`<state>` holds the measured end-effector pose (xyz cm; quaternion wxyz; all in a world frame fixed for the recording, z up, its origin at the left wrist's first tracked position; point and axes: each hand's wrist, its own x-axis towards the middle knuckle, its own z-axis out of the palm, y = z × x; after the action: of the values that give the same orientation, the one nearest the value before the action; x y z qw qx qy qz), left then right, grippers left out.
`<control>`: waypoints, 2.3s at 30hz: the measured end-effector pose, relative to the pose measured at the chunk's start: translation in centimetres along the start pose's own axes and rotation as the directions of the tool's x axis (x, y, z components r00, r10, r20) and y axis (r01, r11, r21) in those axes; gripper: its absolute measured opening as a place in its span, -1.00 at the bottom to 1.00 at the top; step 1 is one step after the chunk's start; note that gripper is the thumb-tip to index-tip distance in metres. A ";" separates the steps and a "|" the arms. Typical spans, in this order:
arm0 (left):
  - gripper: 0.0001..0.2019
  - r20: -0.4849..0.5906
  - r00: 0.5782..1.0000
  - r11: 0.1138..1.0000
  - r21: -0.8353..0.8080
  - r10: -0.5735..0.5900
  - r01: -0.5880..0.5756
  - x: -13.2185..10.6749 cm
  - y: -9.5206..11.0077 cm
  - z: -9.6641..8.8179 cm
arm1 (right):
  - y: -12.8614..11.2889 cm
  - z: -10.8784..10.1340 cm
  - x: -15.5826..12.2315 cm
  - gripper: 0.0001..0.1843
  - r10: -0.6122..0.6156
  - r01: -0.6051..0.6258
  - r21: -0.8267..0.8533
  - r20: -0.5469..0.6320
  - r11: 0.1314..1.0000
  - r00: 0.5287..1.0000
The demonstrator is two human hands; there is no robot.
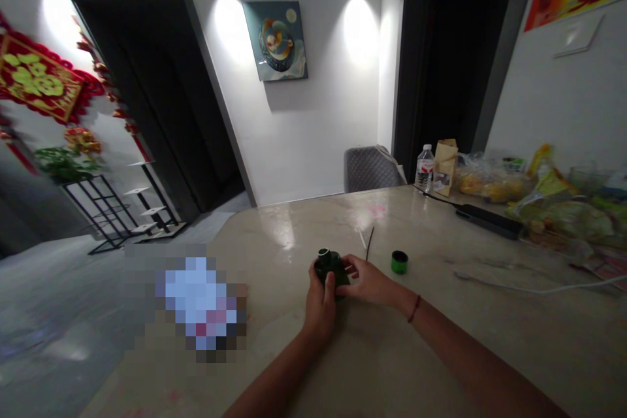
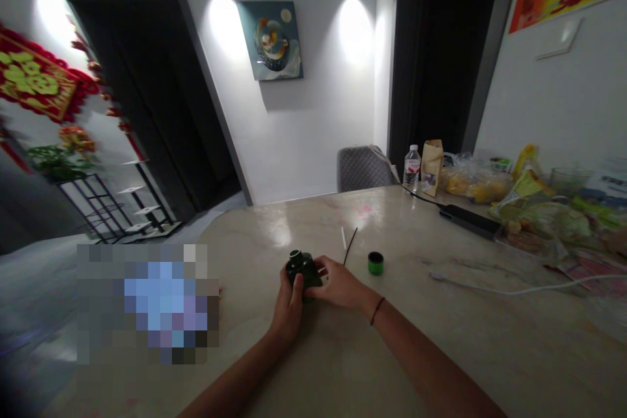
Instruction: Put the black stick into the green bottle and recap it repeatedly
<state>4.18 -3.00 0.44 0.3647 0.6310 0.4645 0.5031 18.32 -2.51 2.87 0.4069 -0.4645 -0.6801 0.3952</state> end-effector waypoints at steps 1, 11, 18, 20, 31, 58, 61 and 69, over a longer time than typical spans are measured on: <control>-0.50 0.011 1.000 1.000 -0.006 0.001 -0.001 0.0 0.0 0.0 | 0.0 0.0 0.0 -0.43 0.002 -0.002 0.004 0.000 1.000 1.000; -0.49 0.079 0.996 0.998 0.040 0.041 -0.045 0.3 0.2 0.0 | 0.4 -1.0 0.2 -0.42 -0.038 0.038 -0.018 0.023 0.999 0.999; -0.48 0.069 0.997 0.999 0.037 -0.022 0.020 0.9 -0.1 0.2 | 1.2 -1.2 0.1 -0.45 -0.040 0.041 -0.014 0.015 0.999 0.999; -0.48 0.081 0.996 0.999 0.031 -0.042 0.040 0.9 0.0 0.2 | 1.2 -1.5 -0.1 -0.42 -0.029 0.030 -0.022 0.032 0.999 0.999; -0.50 0.105 0.994 0.999 -0.042 -0.021 0.026 1.0 0.6 -0.2 | 1.6 -1.1 -0.3 -0.36 -0.028 0.024 0.090 0.051 0.996 0.998; -0.55 0.012 0.992 0.982 -0.147 -0.122 0.123 2.0 -1.0 -0.3 | 3.0 1.5 1.5 -0.36 -0.085 0.068 -0.099 -0.182 0.993 0.980; -0.56 0.007 0.988 0.976 -0.149 -0.157 0.156 1.9 -0.8 -0.3 | 3.3 1.5 2.4 -0.38 -0.110 0.088 -0.119 -0.198 0.989 0.974; -0.62 -0.007 0.983 0.974 -0.135 -0.182 0.180 1.8 -0.8 -0.2 | 3.7 1.2 4.1 -0.36 -0.046 0.012 -0.152 -0.221 0.988 0.974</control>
<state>3.91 -1.08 0.25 0.4460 0.5555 0.4886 0.5037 17.37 2.19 -0.23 0.4507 -0.5251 -0.6644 0.2824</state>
